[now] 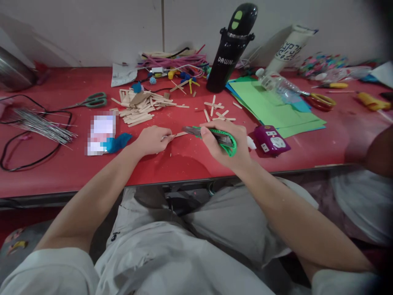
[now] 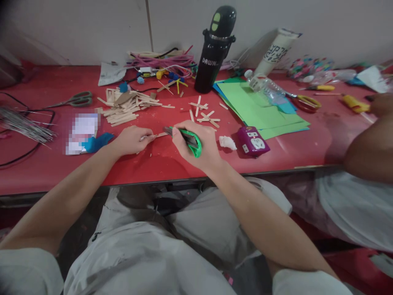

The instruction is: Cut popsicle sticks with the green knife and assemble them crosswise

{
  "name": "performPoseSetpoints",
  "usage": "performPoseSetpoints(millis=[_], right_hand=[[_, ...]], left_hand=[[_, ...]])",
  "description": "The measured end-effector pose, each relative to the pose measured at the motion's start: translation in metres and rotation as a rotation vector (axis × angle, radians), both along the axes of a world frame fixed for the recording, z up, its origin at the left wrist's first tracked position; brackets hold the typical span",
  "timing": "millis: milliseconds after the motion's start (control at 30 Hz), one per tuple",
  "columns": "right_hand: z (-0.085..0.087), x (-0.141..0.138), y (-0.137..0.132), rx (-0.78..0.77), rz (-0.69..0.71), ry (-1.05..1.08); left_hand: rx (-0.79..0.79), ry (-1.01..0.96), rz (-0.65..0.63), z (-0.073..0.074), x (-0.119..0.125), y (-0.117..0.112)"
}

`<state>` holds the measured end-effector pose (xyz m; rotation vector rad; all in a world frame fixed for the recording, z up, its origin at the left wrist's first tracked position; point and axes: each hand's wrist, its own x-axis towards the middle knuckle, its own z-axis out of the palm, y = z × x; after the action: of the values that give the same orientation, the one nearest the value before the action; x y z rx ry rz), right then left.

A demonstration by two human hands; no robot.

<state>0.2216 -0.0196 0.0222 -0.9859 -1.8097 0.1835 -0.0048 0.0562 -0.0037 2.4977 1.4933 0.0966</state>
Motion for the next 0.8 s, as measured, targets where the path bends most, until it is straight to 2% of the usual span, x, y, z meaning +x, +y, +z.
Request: performPoseSetpoints(millis=[167, 333, 433, 567, 667, 733, 800], right_hand=[[-0.001, 0.006, 0.010, -0.058, -0.033, -0.035], [-0.016, 0.023, 0.038, -0.203, -0.047, -0.384], [-0.026, 0.034, 0.050, -0.361, 0.025, -0.590], [-0.027, 0.046, 0.053, -0.485, 0.107, -0.711], [-0.020, 0.048, 0.051, -0.405, 0.081, -0.686], [-0.015, 0.043, 0.047, -0.343, 0.086, -0.567], [-0.010, 0.033, 0.042, -0.391, 0.110, -0.406]], left_hand=[[-0.047, -0.156, -0.038, -0.001, -0.004, 0.001], [-0.070, -0.383, -0.090, 0.001, -0.008, 0.001], [-0.055, -0.459, -0.067, 0.003, -0.013, 0.002], [0.021, -0.542, -0.038, 0.003, -0.018, 0.004], [0.082, -0.627, -0.045, 0.001, -0.016, 0.003], [0.120, -0.649, -0.079, -0.002, -0.013, 0.002], [0.177, -0.666, -0.132, -0.005, -0.008, 0.001]])
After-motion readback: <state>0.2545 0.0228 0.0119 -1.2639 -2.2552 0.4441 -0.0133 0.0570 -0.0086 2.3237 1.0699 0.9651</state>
